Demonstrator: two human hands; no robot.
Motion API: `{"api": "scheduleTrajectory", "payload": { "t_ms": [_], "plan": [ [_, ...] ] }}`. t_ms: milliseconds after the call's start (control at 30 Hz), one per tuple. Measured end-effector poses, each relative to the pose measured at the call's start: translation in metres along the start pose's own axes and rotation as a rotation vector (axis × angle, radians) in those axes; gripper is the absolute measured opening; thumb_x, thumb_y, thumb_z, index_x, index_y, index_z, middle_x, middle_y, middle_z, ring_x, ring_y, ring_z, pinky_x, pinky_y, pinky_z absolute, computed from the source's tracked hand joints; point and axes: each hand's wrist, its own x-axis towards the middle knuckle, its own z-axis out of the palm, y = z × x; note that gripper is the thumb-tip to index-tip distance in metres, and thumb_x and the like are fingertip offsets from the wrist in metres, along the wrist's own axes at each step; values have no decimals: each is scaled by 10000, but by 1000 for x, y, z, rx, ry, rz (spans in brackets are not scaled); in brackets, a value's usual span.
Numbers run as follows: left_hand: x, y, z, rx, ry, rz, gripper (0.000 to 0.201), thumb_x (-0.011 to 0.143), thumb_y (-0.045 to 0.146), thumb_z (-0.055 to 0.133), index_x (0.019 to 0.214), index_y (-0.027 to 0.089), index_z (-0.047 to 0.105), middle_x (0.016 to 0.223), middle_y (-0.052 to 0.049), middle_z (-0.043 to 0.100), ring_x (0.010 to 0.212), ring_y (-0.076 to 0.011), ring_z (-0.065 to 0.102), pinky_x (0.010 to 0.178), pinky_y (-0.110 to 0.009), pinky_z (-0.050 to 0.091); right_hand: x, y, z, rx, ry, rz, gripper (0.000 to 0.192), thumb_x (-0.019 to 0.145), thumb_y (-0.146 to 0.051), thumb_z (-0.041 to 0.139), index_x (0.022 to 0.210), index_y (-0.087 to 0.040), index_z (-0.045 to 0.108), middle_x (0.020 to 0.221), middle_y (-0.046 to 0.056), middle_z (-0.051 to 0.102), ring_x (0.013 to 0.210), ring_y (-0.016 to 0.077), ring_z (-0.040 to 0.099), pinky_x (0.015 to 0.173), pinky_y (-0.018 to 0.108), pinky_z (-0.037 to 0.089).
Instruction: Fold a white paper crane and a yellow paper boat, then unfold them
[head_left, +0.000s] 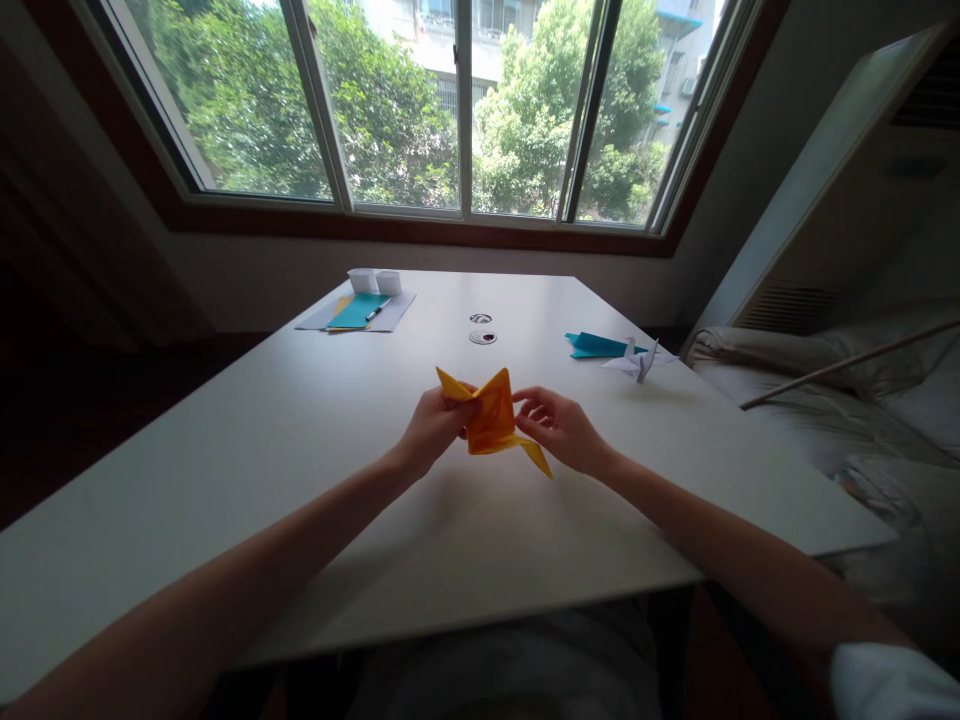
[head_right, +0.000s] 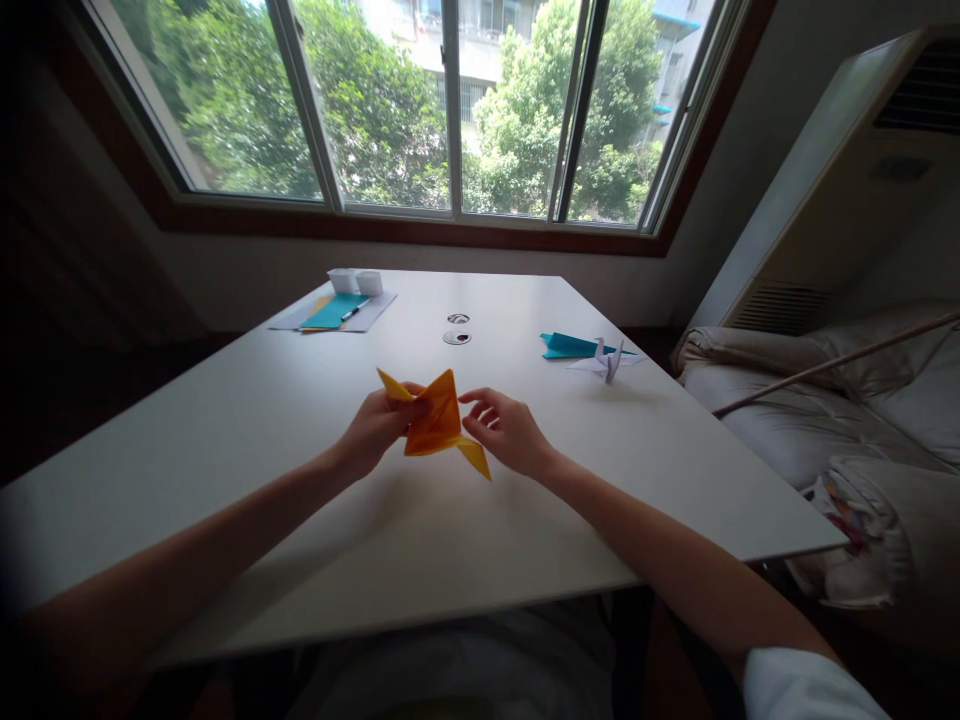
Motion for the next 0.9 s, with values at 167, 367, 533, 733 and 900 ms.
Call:
{"api": "scheduleTrajectory", "payload": {
  "t_ms": [167,367,533,733,900],
  "plan": [
    [0,-1,0,183,27,137,161,637,237,638,748,125,608,628,0,613,545,-123,550,498,-220,422,-4,-11,-8,-272,148,-257,197,794,-358,547,901,-203,607,793,53,590,634,129,526,596,280,464],
    [0,-3,0,278,79,191,145,638,224,606,745,127,622,620,-1,620,543,-130,553,491,-216,417,-7,-14,-4,-394,83,-274,247,806,-403,521,770,-189,642,676,33,570,548,103,470,547,246,397],
    [-2,1,2,275,75,213,127,658,209,583,753,130,614,619,1,618,535,-120,550,506,-219,434,-6,-12,3,-423,61,-207,269,774,-421,557,725,-173,650,524,-20,473,460,74,366,469,220,305],
    [-1,0,4,223,79,218,146,667,245,606,752,127,606,605,4,606,517,-114,533,487,-213,421,-5,-11,4,-321,55,-104,250,777,-374,546,791,-158,672,533,-15,526,462,76,380,463,220,307],
    [-3,5,4,394,160,278,139,624,203,607,749,144,617,647,-3,633,570,-135,560,518,-217,419,-1,-6,7,-10,-2,54,241,745,-383,577,780,-159,658,671,30,621,560,119,516,496,232,397]
  ]
}}
